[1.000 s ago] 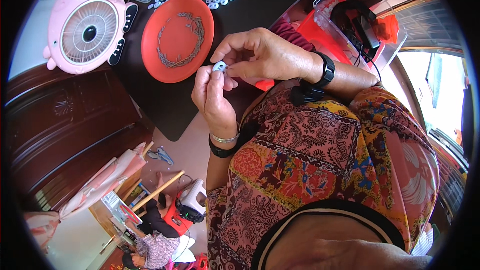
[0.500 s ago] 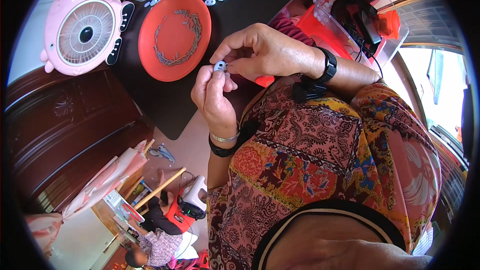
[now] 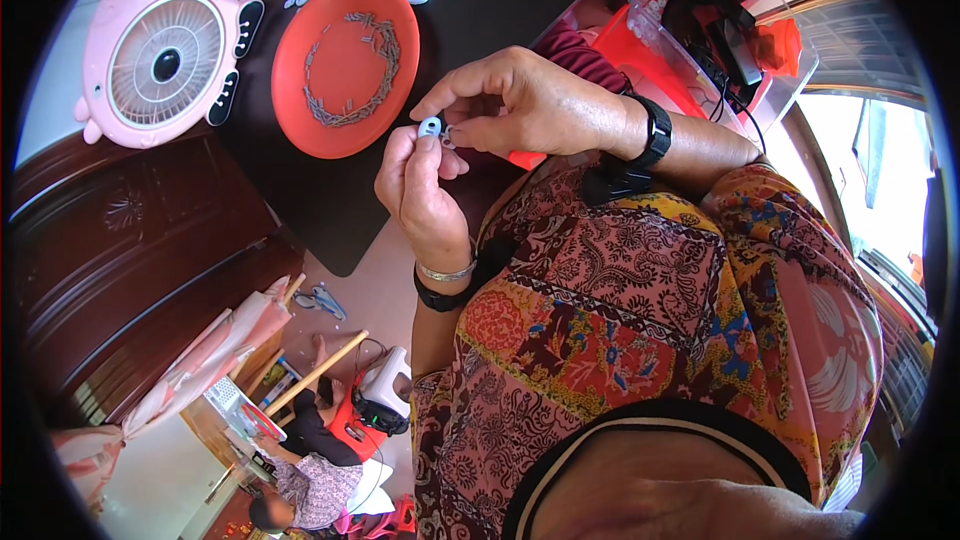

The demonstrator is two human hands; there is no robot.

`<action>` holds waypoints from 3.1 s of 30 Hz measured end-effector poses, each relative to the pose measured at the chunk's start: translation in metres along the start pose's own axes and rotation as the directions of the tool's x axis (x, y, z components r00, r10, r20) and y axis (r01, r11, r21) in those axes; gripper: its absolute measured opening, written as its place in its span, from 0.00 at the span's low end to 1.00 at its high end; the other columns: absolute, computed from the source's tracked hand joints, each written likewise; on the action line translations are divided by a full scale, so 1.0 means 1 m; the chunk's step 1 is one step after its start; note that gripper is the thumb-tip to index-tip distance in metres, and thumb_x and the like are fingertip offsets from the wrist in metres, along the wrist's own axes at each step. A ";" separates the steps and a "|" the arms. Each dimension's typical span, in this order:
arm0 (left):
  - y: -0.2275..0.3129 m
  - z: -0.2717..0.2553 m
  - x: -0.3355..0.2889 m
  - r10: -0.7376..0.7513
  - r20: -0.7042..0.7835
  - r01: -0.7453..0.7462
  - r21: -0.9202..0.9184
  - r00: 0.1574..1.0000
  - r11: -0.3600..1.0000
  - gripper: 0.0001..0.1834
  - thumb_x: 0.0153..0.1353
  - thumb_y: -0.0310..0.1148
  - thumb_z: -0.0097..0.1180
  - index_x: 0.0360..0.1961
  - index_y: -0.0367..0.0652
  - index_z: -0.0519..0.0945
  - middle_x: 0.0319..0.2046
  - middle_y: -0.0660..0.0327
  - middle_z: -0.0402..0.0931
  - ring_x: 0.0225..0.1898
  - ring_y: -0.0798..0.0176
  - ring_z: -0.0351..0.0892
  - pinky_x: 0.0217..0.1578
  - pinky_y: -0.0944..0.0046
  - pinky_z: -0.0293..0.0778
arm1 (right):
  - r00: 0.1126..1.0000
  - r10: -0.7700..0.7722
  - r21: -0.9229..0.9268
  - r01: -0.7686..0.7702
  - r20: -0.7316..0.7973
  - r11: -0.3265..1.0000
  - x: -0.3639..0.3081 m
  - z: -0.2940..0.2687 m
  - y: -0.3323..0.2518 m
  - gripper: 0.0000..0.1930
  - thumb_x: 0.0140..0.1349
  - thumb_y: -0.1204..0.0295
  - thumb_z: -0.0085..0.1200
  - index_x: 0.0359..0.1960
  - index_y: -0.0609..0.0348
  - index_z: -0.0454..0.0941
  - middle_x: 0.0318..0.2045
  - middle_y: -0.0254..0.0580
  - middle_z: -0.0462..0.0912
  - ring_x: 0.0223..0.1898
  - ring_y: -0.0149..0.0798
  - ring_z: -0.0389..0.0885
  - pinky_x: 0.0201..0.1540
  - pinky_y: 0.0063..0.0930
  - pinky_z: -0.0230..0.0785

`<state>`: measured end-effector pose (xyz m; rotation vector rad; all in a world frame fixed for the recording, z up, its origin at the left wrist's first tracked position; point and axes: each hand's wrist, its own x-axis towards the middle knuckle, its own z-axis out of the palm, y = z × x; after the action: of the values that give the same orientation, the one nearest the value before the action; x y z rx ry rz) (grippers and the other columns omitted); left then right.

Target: Assembling small white plastic components by inserting metal pins or screws by hand.

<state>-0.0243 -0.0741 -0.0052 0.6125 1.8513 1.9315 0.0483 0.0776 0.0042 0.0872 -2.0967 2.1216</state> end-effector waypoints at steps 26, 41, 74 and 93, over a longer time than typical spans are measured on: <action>0.010 0.002 -0.003 0.019 0.083 -0.018 -0.012 0.996 1.000 0.13 0.64 0.30 0.42 0.22 0.37 0.66 0.18 0.66 0.60 0.19 0.73 0.59 0.20 0.73 0.60 | 0.981 -0.190 -0.136 0.184 -0.027 0.973 0.001 0.001 0.004 0.13 0.55 0.79 0.61 0.43 0.62 0.79 0.32 0.39 0.80 0.32 0.30 0.80 0.34 0.23 0.73; 0.010 0.004 -0.003 0.121 0.098 -0.118 -0.033 0.988 0.992 0.14 0.61 0.32 0.41 0.19 0.39 0.64 0.17 0.65 0.57 0.17 0.72 0.57 0.17 0.71 0.58 | 0.944 -0.329 -0.171 0.323 -0.008 0.931 -0.001 0.002 0.006 0.13 0.55 0.72 0.63 0.40 0.62 0.78 0.33 0.41 0.81 0.35 0.38 0.82 0.36 0.28 0.75; 0.000 -0.001 -0.007 0.173 0.079 -0.158 -0.160 0.982 0.974 0.14 0.61 0.31 0.41 0.19 0.38 0.66 0.16 0.62 0.64 0.19 0.72 0.59 0.22 0.70 0.58 | 0.829 -0.517 -0.739 0.208 -0.215 0.641 0.026 -0.077 -0.068 0.09 0.56 0.74 0.61 0.39 0.61 0.81 0.35 0.40 0.84 0.34 0.33 0.82 0.38 0.24 0.75; -0.003 0.000 -0.010 0.156 0.129 -0.134 -0.165 0.979 0.977 0.11 0.61 0.27 0.42 0.21 0.36 0.68 0.17 0.63 0.66 0.20 0.73 0.62 0.23 0.71 0.60 | 0.952 -0.246 -0.981 -0.192 -0.182 -0.019 0.064 -0.223 -0.010 0.11 0.54 0.65 0.47 0.30 0.54 0.81 0.30 0.48 0.81 0.34 0.53 0.79 0.38 0.45 0.70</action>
<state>-0.0158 -0.0797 -0.0084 0.8307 1.5914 2.0442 0.0018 0.3047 0.0197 -0.3680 -2.7223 -0.0352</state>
